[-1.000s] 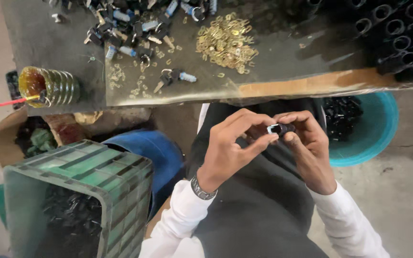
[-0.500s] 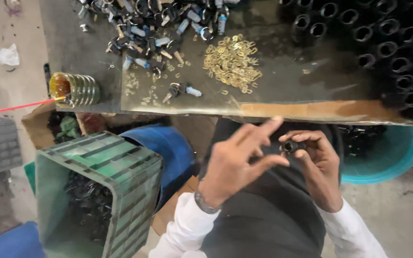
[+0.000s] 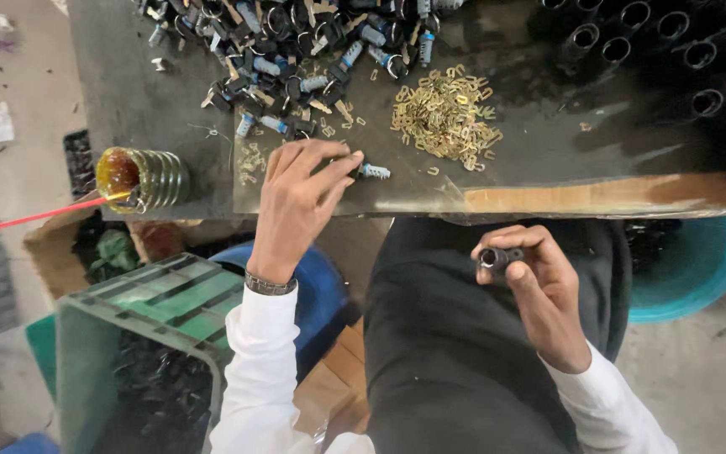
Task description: The person sits at a workbench assembling padlock components. They pick up a small lock cylinder, insert it into a black cylindrical housing by hand, press and twist it to seat it, then place the assembled unit on the table and repeat the cycle with the next component.
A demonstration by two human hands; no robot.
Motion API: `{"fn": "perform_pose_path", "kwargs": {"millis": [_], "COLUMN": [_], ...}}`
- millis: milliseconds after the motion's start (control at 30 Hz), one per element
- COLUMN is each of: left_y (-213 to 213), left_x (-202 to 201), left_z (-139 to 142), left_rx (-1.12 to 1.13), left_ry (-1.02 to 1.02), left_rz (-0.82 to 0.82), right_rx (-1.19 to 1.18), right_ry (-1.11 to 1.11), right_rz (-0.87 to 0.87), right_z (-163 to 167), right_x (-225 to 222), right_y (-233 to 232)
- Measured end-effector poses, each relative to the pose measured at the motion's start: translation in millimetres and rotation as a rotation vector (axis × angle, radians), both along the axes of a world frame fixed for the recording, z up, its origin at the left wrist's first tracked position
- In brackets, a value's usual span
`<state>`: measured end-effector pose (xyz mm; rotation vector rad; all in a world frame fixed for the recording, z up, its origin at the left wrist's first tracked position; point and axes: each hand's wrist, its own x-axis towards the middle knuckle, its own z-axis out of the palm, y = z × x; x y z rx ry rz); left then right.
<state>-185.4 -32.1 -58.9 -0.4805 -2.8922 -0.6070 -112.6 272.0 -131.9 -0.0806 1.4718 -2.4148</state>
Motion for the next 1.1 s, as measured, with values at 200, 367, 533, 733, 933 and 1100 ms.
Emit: {"fn": "perform_pose_path", "kwargs": {"millis": [200,367,533,733,933,1100], "left_y": [-7.1,11.9,55.2,84.4,92.9,107.9], "left_x": [7.6,39.2,60.2,76.9,82.2,89.0], "left_z": [-11.3,-24.9,-49.6,-59.8,-58.8,-62.9], "left_rx": [0.197,1.070,1.784,2.226,2.236,2.273], "left_ry": [0.105,-0.267,-0.304,-0.726,-0.984,-1.128], "left_rz": [0.071,0.336,0.246,0.317,0.223,0.256], "right_rx": [-0.131,-0.124,-0.135,-0.177,-0.096,-0.062], "right_ry": [-0.061,-0.053,-0.068,-0.095,-0.104,-0.108], "right_rz": [-0.050,-0.101,-0.126,-0.208,-0.300,-0.357], "right_z": [7.0,10.4,15.0,17.1,18.9,20.7], "right_x": [-0.1,-4.2,-11.1,-12.9,-8.4,-8.7], "right_y": [-18.1,-30.1,-40.6,-41.9,-33.8,-29.5]}}
